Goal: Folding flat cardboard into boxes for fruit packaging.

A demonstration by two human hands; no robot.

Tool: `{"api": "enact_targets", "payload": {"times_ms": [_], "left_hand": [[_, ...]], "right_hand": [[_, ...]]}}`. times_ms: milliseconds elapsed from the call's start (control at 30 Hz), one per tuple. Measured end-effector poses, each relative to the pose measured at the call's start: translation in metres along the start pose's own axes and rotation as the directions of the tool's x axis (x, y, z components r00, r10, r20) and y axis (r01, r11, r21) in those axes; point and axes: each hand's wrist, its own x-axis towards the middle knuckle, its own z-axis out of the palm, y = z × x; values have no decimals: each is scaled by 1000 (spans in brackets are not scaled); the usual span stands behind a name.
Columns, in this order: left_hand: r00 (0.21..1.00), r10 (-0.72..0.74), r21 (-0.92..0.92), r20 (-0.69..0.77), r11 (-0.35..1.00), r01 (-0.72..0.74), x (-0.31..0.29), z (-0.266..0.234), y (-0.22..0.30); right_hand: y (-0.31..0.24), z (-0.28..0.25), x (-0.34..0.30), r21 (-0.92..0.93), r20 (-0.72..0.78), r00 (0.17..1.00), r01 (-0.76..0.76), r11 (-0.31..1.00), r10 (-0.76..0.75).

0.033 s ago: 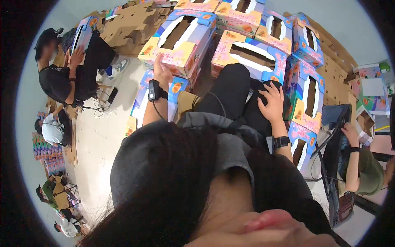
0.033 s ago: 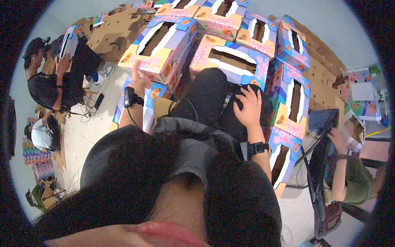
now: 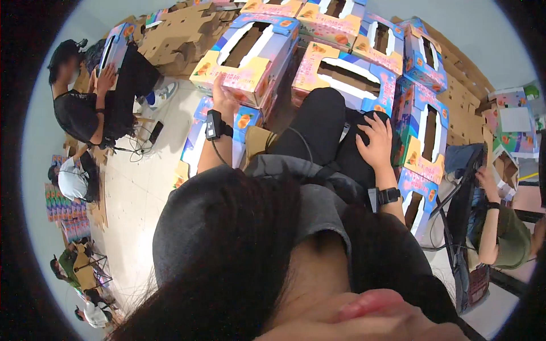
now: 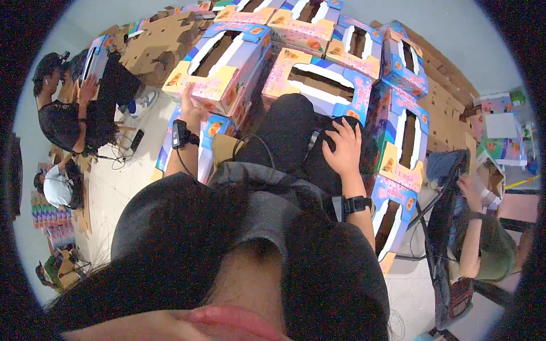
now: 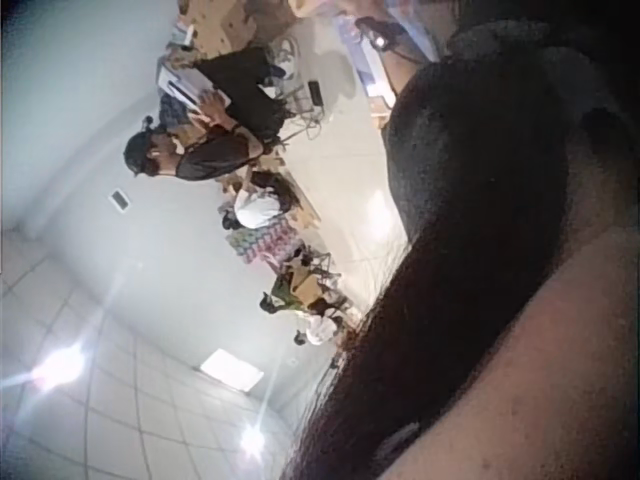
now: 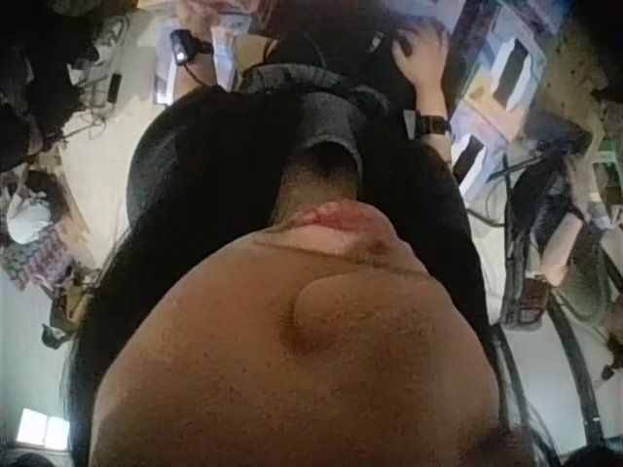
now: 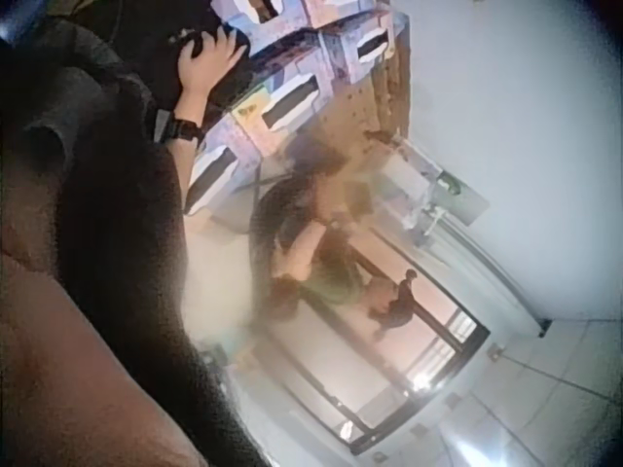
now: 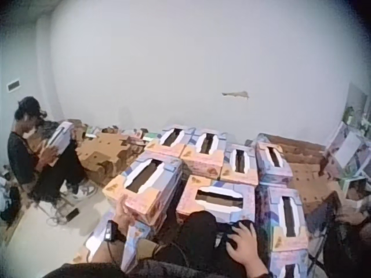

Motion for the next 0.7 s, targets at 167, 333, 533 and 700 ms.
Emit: {"api": "enact_targets", "payload": {"times_ms": [167, 333, 533, 700], "left_hand": [[994, -4, 38, -108, 999, 9, -4, 16, 1], [989, 143, -46, -40, 988, -145, -5, 11, -6], [967, 234, -81, -102, 967, -242, -3, -3, -9], [915, 404, -204, 20, 897, -392, -11, -35, -6]], "right_hand": [[1, 1, -1, -1, -11, 1000, 1, 1000, -1], [1, 1, -1, 7, -20, 1000, 6, 1000, -6], [2, 0, -2, 25, -11, 1000, -15, 1000, 15], [1, -2, 0, 21, -22, 1000, 2, 1000, -1]]}}
